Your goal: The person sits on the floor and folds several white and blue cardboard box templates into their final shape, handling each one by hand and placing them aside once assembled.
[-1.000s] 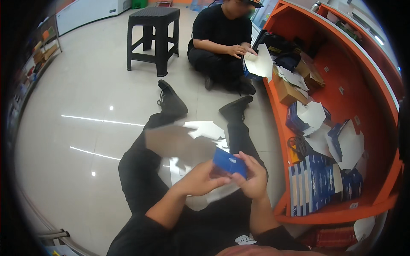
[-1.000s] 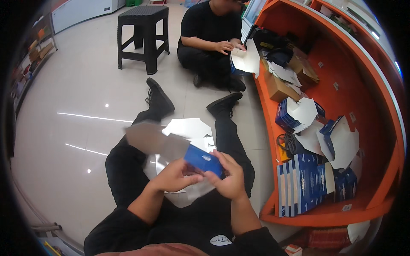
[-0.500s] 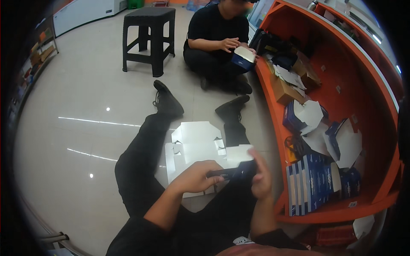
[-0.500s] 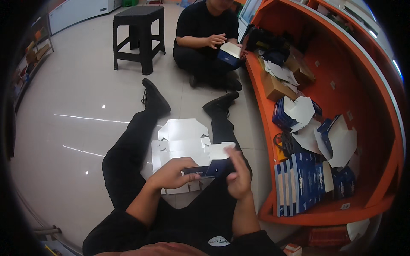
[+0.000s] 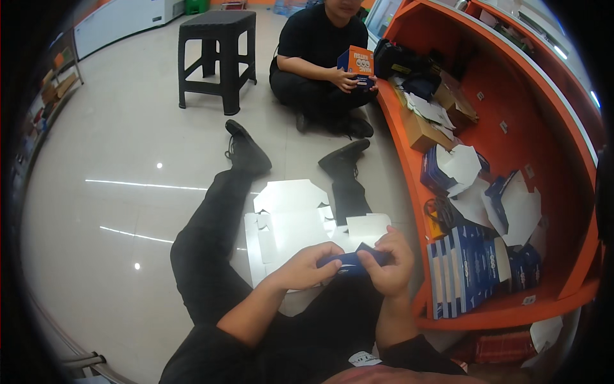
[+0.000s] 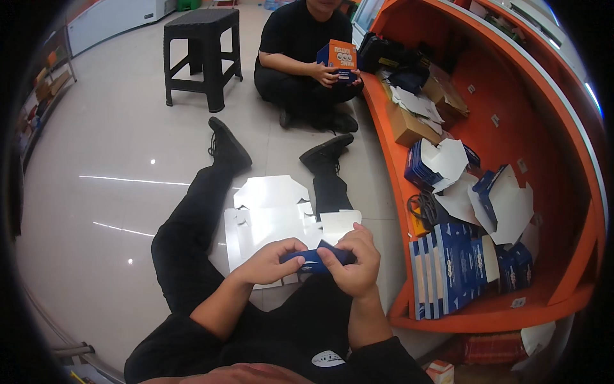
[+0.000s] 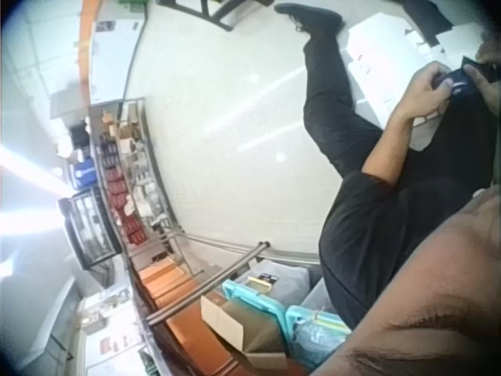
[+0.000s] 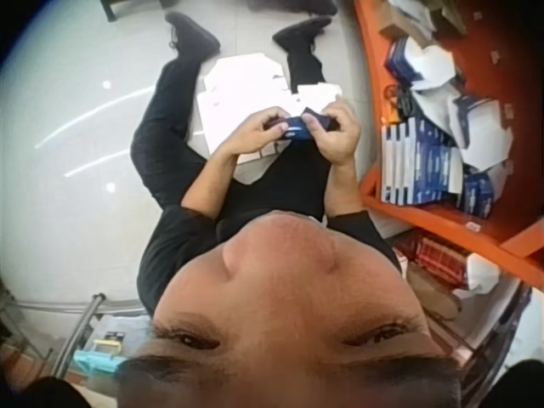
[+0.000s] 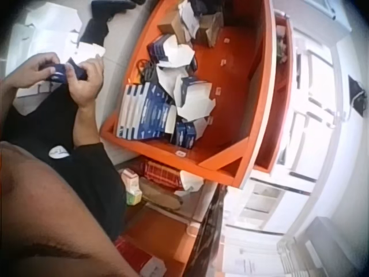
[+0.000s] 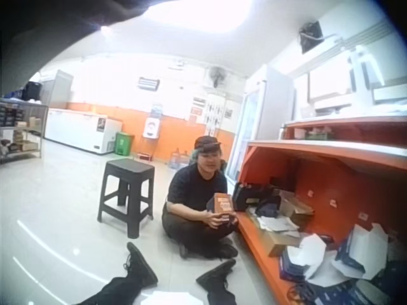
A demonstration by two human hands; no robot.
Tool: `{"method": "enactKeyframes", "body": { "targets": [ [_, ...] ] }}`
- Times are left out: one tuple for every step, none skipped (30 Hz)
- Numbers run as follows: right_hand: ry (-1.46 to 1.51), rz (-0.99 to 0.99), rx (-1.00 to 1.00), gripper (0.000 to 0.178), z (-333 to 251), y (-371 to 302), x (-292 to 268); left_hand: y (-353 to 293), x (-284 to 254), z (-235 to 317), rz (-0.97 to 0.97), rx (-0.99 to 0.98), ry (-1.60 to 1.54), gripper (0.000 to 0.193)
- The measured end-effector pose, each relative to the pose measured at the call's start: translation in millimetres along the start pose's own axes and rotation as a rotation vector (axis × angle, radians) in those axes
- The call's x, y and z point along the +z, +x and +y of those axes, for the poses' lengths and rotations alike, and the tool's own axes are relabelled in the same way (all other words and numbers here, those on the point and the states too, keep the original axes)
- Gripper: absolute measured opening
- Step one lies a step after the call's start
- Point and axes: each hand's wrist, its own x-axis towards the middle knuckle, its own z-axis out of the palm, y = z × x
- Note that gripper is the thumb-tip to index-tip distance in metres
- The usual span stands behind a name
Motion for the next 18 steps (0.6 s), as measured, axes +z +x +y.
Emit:
{"method": "enactKeyframes", "body": {
  "targets": [
    [-0.008,-0.083,-0.016,0.027,-2.4,0.5,-2.9,-1.7,-1.2,0.9,0.001,-0.001,-0.001,0.023],
    [-0.007,-0.085,-0.015,0.027,-4.1,1.5,-4.5,-4.1,-2.9,1.7,0.02,0.01,0.039,0.022],
    [-0.027,-0.148,0.003,0.026,-4.8,3.3,-7.0,-4.1,-4.1,2.5,0.034,0.023,0.078,0.02],
    [-0.047,-0.212,0.022,0.024,-5.0,4.4,-8.5,-4.1,-5.0,3.8,0.031,0.025,0.077,0.02],
    [-0.05,-0.211,0.023,0.024,-4.0,4.1,-7.6,-4.3,-5.8,5.3,0.043,0.052,0.1,0.02],
    [-0.097,-0.163,-0.102,0.025,-2.9,4.2,-5.0,-4.5,-6.0,7.5,0.057,0.079,0.126,0.02],
    [-0.143,-0.115,-0.227,0.025,-2.9,4.4,-2.8,-4.7,-5.4,9.4,0.057,0.08,0.126,0.02],
    [-0.144,-0.115,-0.228,0.025,-5.3,4.6,-2.1,-4.9,-4.8,11.1,0.074,0.106,0.167,0.019],
    [-0.146,-0.124,-0.269,0.025,-8.3,3.9,-1.6,-5.0,-4.2,11.5,0.093,0.131,0.206,0.019],
    [-0.148,-0.134,-0.309,0.025,-10.0,3.4,-0.8,-5.0,-4.2,12.1,0.093,0.132,0.205,0.019],
    [-0.15,-0.135,-0.308,0.025,-9.7,3.8,0.9,-4.8,-4.8,12.7,0.091,0.132,0.206,0.019],
    [-0.145,-0.192,-0.316,0.024,-10.0,5.4,3.0,-6.0,-5.7,14.0,0.091,0.133,0.21,0.02],
    [-0.141,-0.248,-0.324,0.024,-10.0,6.2,4.3,-6.6,-6.8,12.7,0.091,0.134,0.211,0.02],
    [-0.141,-0.247,-0.325,0.024,-9.7,6.0,5.0,-6.7,-8.7,9.2,0.069,0.156,0.219,0.018],
    [-0.145,-0.263,-0.303,0.025,-8.6,5.8,6.4,-6.7,-11.1,5.2,0.047,0.178,0.226,0.016],
    [-0.149,-0.278,-0.282,0.026,-8.3,5.9,7.5,-7.2,-13.3,1.0,0.049,0.179,0.228,0.016],
    [-0.146,-0.279,-0.285,0.026,-10.4,8.3,7.6,-8.2,-15.5,-3.3,0.033,0.144,0.149,0.019],
    [-0.168,-0.319,-0.28,0.025,-13.4,12.2,5.0,-7.6,-15.6,-0.7,0.012,0.11,0.067,0.021]
  ]
}}
